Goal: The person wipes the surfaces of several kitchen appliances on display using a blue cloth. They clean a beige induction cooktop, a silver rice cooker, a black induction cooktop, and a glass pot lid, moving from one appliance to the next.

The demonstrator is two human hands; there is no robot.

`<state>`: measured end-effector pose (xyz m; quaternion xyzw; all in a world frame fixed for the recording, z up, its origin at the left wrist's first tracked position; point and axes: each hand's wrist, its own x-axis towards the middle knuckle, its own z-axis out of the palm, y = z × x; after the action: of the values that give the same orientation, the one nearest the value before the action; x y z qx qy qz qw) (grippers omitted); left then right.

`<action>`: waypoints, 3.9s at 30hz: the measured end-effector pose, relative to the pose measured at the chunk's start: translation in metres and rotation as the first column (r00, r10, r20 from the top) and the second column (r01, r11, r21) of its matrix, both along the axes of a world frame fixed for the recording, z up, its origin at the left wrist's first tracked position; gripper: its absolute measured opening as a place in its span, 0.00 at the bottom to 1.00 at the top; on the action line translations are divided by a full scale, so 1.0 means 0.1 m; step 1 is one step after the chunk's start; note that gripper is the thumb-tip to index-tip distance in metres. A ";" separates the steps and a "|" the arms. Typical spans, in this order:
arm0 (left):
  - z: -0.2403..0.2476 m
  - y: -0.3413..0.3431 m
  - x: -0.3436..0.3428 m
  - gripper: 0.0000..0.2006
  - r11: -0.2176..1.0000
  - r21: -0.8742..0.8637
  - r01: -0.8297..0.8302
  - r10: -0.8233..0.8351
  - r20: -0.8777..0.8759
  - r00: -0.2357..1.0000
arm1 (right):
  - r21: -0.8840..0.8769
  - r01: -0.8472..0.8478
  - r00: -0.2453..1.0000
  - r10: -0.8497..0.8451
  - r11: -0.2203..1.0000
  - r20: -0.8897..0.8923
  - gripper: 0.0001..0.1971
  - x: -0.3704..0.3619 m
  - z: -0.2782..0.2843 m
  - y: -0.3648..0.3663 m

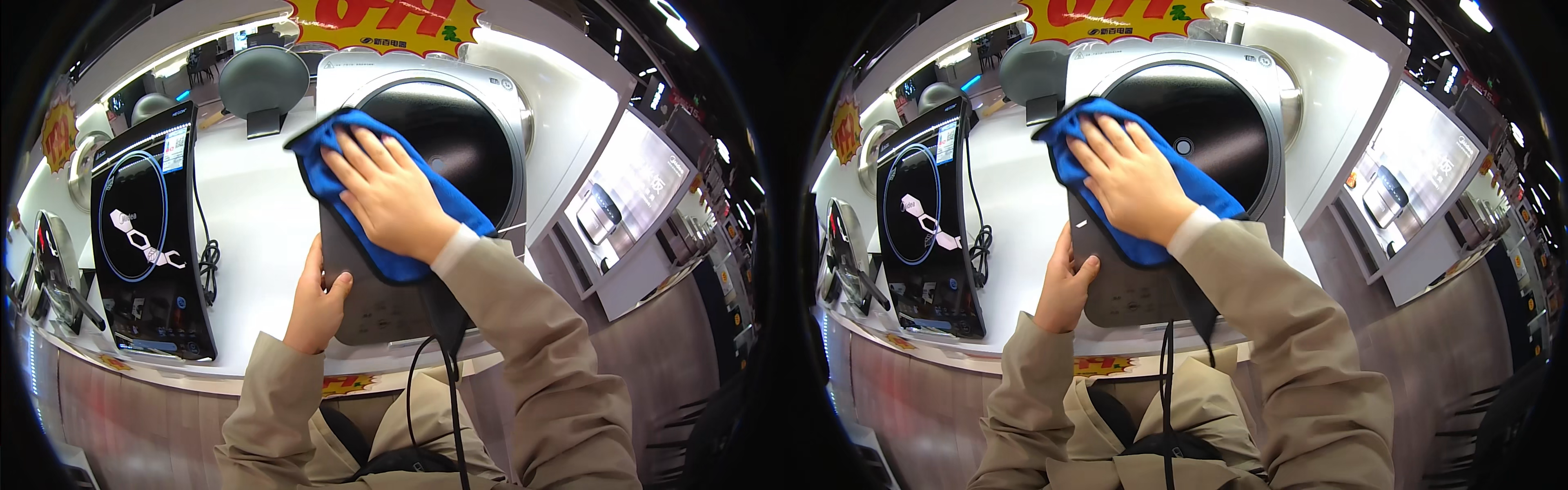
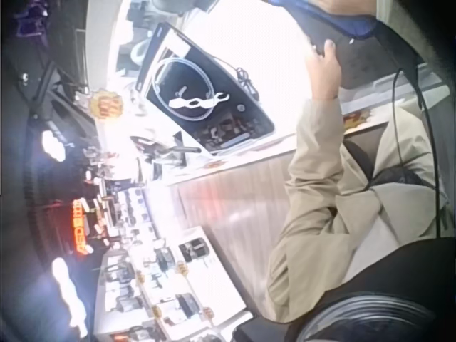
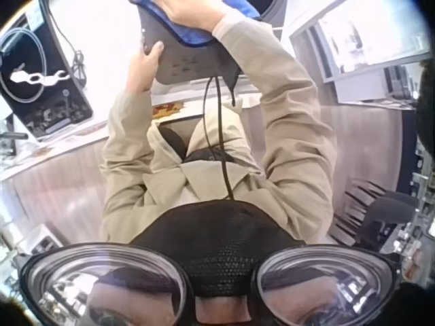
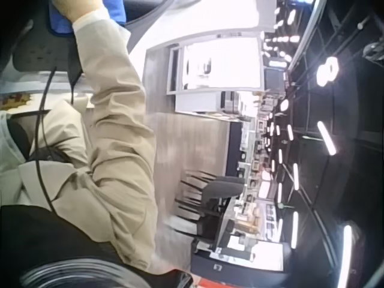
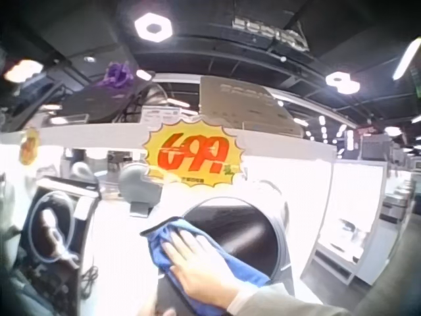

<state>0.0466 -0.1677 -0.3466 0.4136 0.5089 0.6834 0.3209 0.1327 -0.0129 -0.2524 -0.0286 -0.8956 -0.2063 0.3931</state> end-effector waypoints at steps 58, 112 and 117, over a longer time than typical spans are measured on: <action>0.02 -0.03 0.00 0.30 0.999 -0.046 0.001 -0.004 -0.064 0.998 | -0.620 0.376 0.679 -0.660 0.689 -0.321 0.26 1.21 -0.24 1.00; -0.10 -0.01 -0.04 0.34 0.999 -0.034 -0.001 -0.002 -0.085 0.996 | -0.221 0.294 0.933 -0.330 0.930 -0.146 0.30 1.09 0.01 1.22; -0.09 -0.02 -0.03 0.35 1.000 -0.003 -0.026 0.025 -0.144 0.989 | -0.086 0.164 0.982 -0.171 0.983 -0.078 0.28 0.40 0.45 1.23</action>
<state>0.0435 -0.1695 -0.3558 0.4547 0.5375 0.6545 0.2756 0.1730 0.1102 -0.2077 -0.1282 -0.8799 -0.2018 0.4106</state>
